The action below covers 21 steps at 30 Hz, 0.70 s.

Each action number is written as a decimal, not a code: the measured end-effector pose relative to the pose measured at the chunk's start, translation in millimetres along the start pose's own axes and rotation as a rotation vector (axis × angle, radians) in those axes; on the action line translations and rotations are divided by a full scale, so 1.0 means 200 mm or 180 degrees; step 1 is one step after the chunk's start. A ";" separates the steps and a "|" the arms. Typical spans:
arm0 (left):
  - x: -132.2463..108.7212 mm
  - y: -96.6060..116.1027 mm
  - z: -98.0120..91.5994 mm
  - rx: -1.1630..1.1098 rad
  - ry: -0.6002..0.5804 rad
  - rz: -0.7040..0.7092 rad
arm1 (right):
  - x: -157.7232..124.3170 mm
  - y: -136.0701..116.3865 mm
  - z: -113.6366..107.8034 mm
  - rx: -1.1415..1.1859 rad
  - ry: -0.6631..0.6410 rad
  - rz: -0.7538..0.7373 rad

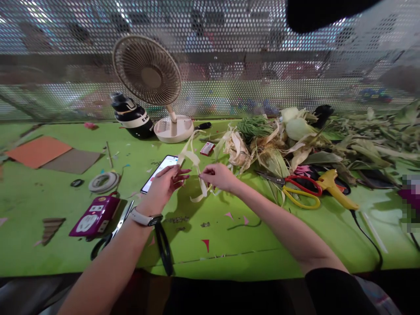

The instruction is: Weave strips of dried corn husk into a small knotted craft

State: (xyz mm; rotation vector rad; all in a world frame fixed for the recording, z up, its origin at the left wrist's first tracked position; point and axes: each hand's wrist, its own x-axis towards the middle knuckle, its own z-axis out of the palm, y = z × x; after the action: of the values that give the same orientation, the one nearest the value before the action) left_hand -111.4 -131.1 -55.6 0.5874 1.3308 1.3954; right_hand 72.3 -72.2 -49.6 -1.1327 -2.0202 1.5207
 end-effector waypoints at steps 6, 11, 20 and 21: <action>-0.03 -0.09 0.03 -0.0269 -0.0377 -0.0239 | -0.06 -0.06 0.07 0.1777 -0.0621 -0.0053; -0.12 -0.10 0.12 -0.0184 -0.0579 -0.0152 | -0.03 -0.07 0.10 0.1935 0.0500 -0.0024; -0.17 -0.07 0.14 -0.0102 -0.0979 -0.0245 | 0.01 -0.04 0.04 0.1847 0.0938 0.0051; -0.17 -0.07 0.13 -0.0071 -0.1064 -0.0342 | 0.01 -0.03 0.04 0.1853 0.0927 0.0017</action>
State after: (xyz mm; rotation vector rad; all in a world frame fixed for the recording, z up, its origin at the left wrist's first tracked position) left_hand -72.8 -154.0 -51.0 0.6904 1.0614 1.1647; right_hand 63.3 -76.8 -46.3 -1.0342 -1.2636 1.6743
